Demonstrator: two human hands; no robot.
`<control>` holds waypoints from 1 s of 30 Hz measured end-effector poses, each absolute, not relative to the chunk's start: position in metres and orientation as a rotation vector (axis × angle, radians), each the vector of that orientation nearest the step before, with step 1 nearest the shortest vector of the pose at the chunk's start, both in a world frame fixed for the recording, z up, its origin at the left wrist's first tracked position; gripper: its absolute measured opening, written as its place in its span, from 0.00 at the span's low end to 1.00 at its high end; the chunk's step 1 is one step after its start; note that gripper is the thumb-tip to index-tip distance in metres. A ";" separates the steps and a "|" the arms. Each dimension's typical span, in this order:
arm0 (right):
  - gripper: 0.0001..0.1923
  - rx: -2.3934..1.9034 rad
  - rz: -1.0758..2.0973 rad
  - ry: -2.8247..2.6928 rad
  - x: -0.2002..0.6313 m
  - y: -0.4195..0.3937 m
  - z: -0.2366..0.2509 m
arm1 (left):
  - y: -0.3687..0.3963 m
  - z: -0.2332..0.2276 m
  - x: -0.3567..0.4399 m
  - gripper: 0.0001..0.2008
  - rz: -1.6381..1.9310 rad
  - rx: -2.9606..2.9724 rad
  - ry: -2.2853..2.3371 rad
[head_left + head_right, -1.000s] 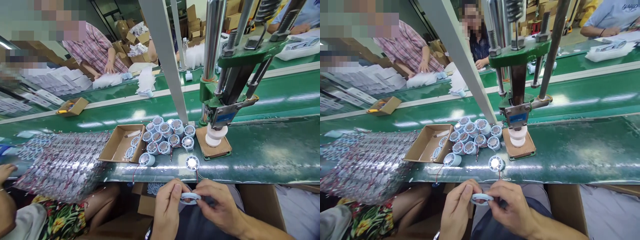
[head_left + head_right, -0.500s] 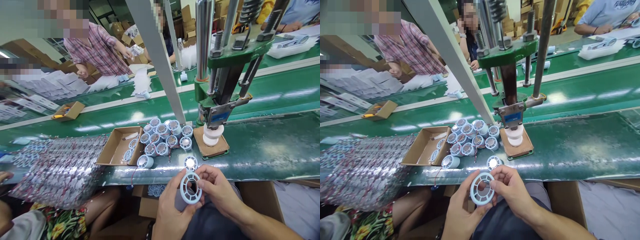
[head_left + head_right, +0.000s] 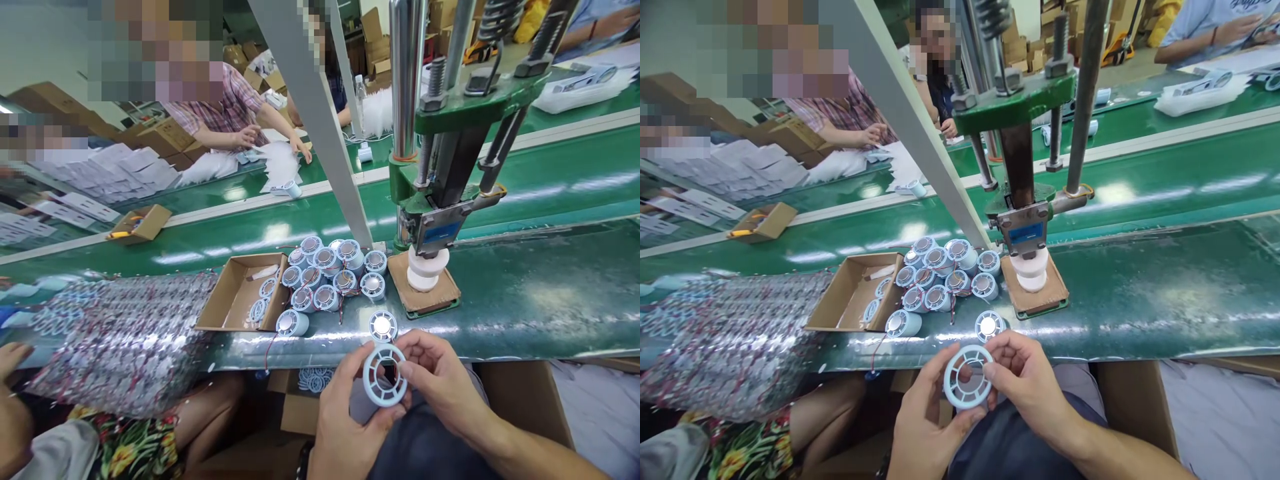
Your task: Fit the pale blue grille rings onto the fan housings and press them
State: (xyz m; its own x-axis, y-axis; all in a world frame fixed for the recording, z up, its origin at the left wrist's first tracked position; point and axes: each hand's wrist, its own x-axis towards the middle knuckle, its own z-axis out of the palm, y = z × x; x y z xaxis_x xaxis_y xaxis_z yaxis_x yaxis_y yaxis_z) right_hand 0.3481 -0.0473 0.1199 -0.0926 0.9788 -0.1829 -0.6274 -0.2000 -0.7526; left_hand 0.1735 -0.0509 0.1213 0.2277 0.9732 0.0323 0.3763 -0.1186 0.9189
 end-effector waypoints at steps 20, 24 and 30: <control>0.14 -0.998 1.378 -0.912 0.356 -0.052 0.111 | -0.045 0.122 0.170 0.30 0.791 1.743 1.326; 0.12 -1.253 0.527 -1.447 0.373 -0.047 0.078 | -0.032 0.104 0.160 0.29 0.810 1.703 1.409; 0.37 -1.383 0.303 -1.704 0.356 -0.030 0.027 | -0.003 0.070 0.169 0.27 0.943 1.680 1.426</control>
